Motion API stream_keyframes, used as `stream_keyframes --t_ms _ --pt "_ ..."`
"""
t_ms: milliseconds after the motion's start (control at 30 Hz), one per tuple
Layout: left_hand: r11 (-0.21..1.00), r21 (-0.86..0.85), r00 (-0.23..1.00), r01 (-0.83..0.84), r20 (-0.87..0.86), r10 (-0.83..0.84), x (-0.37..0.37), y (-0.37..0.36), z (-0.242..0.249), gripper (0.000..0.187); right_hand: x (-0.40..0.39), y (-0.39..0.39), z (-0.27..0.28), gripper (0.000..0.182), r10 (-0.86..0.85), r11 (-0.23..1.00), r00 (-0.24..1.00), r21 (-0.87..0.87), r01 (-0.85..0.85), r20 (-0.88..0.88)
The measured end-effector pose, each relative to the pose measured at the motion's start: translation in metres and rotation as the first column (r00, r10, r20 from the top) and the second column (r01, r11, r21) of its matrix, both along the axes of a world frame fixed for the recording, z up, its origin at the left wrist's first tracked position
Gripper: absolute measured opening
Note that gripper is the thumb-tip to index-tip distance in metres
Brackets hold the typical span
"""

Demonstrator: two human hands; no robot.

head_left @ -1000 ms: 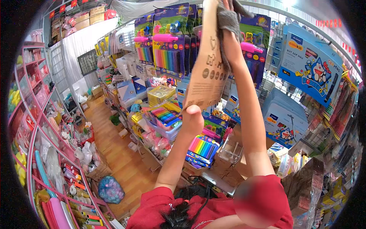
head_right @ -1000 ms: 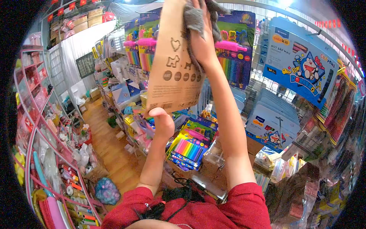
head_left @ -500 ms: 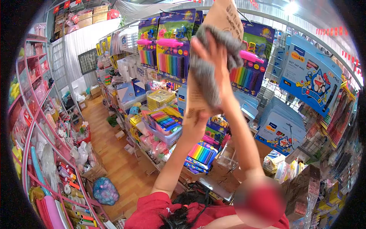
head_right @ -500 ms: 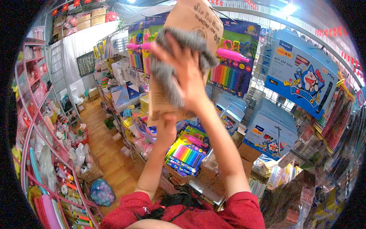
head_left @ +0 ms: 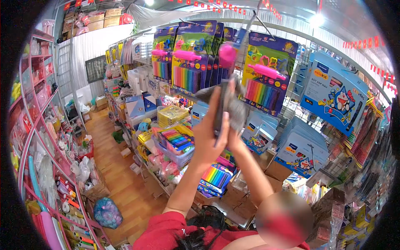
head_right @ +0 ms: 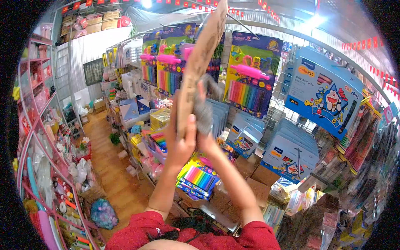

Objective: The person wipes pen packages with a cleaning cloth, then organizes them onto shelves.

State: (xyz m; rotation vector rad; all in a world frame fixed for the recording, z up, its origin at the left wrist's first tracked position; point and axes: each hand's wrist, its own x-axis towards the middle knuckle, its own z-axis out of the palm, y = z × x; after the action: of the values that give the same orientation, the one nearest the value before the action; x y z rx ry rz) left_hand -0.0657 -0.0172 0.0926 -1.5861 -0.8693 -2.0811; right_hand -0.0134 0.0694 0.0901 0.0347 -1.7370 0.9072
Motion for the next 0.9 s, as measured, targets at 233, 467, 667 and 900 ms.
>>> stream_keyframes --t_ms 233,467,667,900 --pt "0.995 -0.097 0.997 -0.015 0.070 0.021 -0.032 -0.026 0.012 0.044 -0.002 -0.068 -0.065 0.071 0.071 0.990 0.972 -0.138 -0.040 0.225" --pt "0.994 -0.047 0.991 -0.103 0.079 0.106 -0.040 -0.038 0.027 0.043 0.008 -0.069 -0.056 0.071 -0.011 0.986 1.000 -0.166 0.011 0.002" --pt "0.938 -0.306 0.879 -0.164 0.387 0.280 -0.041 -0.070 0.011 0.032 0.065 -0.064 -0.089 0.059 0.092 0.580 0.795 -0.617 -0.532 -0.600" --pt "0.892 -0.363 0.916 -0.268 0.192 0.353 -0.089 -0.075 -0.096 0.034 0.163 -0.066 -0.082 0.049 0.451 0.586 0.645 -0.340 -0.736 -0.617"
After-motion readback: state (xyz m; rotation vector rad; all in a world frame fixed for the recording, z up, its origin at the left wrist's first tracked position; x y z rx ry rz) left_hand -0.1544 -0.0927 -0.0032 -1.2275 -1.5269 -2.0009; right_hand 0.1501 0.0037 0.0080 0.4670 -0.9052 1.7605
